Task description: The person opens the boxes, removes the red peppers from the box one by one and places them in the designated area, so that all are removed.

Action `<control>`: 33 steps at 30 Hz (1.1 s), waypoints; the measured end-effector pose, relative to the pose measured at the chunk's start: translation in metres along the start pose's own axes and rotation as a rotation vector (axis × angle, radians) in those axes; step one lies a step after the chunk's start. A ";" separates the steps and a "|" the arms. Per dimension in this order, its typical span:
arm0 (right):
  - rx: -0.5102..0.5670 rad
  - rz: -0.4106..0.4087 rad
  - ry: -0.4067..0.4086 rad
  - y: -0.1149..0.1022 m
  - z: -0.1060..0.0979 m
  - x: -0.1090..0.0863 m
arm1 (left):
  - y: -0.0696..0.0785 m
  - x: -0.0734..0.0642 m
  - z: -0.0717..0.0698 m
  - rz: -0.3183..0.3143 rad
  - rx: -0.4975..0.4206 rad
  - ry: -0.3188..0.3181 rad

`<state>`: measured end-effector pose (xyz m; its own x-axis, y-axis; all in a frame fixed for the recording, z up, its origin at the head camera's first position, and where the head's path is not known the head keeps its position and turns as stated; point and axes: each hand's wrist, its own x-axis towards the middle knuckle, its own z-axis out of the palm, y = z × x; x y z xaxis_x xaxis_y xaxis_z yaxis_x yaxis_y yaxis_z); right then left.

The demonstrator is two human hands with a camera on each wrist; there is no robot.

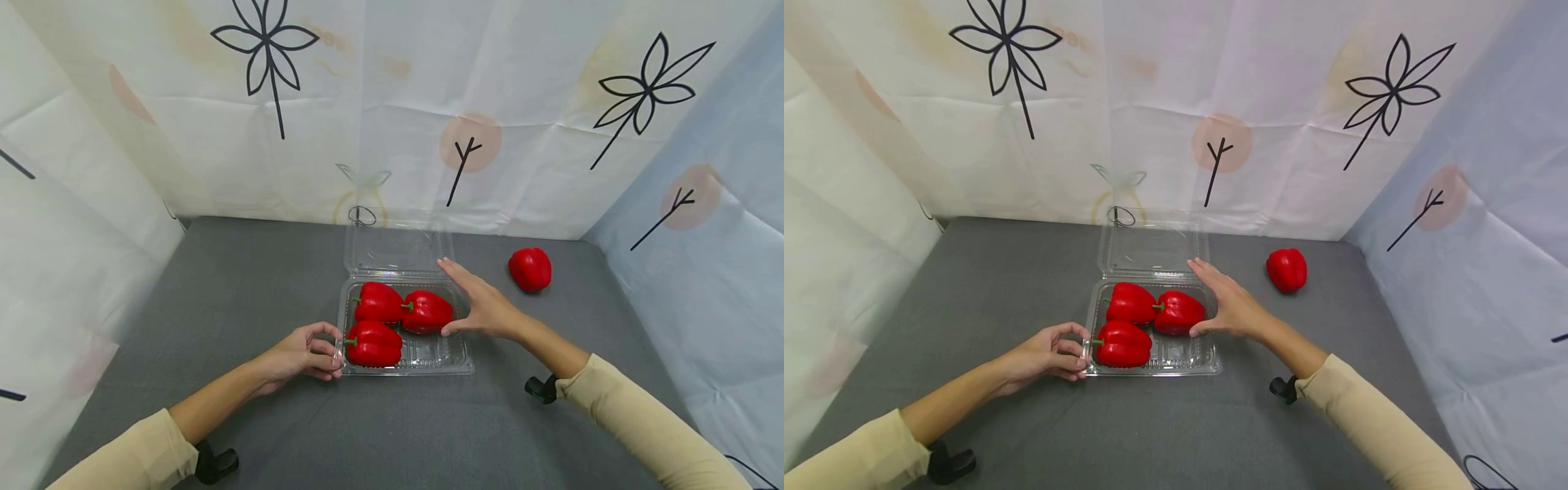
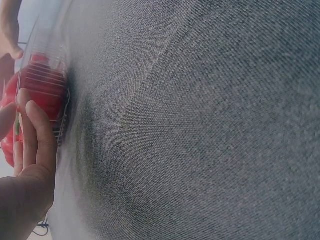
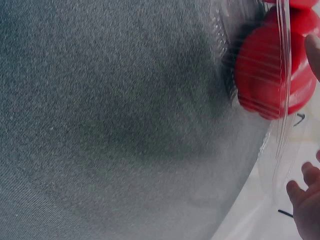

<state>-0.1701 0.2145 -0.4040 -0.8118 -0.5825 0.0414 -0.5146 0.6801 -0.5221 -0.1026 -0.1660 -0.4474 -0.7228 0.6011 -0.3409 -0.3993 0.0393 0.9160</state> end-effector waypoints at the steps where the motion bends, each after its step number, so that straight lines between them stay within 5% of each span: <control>1: 0.002 -0.003 -0.019 -0.002 0.001 0.000 | 0.000 0.000 0.000 0.002 -0.002 -0.001; 33: 0.008 -0.040 -0.077 -0.013 0.016 0.004 | -0.002 0.001 -0.001 -0.003 -0.006 0.001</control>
<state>-0.1623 0.1958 -0.4107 -0.7665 -0.6423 -0.0031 -0.5439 0.6517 -0.5286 -0.1031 -0.1657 -0.4501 -0.7220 0.6002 -0.3442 -0.4050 0.0368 0.9136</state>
